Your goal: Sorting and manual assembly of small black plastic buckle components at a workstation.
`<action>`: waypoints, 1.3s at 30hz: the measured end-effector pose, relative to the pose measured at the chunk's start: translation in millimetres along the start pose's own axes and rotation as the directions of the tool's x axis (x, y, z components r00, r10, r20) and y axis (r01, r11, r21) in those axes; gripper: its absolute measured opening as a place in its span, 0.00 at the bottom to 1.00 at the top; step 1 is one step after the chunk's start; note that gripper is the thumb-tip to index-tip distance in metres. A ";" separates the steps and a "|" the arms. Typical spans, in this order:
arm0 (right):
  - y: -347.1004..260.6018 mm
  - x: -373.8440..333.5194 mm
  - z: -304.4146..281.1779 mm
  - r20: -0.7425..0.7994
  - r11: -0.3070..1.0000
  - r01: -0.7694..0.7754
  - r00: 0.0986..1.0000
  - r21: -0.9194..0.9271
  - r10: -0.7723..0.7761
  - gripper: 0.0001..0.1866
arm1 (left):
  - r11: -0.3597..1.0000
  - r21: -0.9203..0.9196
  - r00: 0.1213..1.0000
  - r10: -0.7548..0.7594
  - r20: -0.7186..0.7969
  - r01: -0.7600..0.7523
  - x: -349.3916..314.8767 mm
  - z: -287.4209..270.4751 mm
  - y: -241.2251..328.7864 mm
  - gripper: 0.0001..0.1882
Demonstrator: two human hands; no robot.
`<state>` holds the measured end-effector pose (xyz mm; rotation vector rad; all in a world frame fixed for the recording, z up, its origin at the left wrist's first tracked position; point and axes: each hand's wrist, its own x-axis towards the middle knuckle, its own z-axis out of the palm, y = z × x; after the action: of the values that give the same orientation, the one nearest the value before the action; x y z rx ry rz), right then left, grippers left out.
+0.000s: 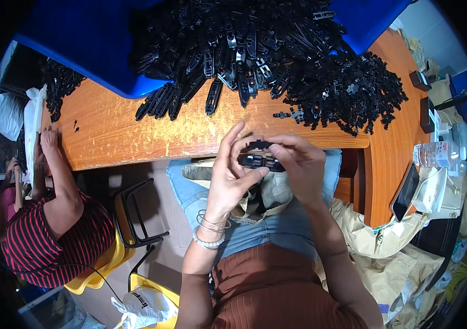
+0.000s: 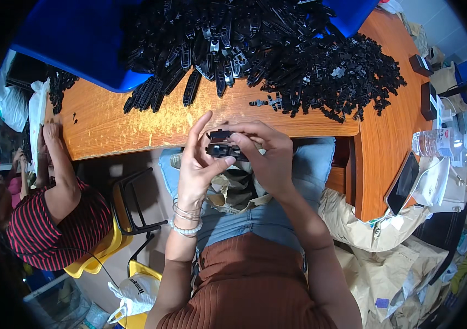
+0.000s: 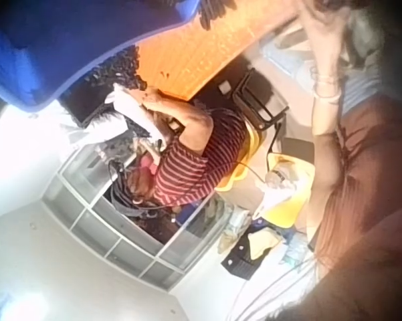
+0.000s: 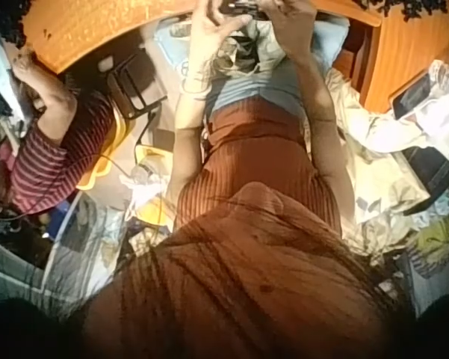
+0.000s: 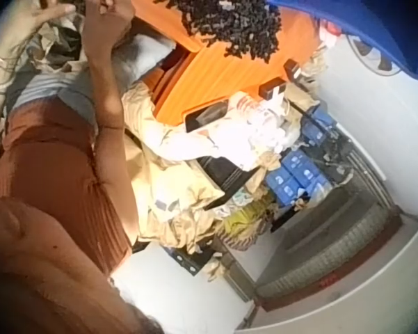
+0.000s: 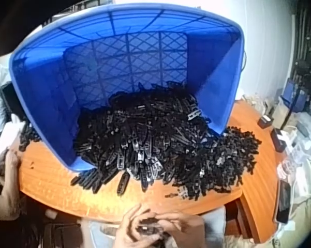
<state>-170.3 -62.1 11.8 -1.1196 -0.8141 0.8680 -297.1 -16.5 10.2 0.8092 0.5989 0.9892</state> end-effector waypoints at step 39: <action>35.4 61.6 -36.8 0.440 0.148 0.524 0.812 -0.838 -0.382 0.07 | -0.179 0.935 0.844 0.405 0.353 -0.305 89.3 -39.6 7.4 0.14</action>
<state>-116.8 -14.8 -24.3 -1.6838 -1.8140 -0.2437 -291.8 78.4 -13.7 2.5147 1.2670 0.9483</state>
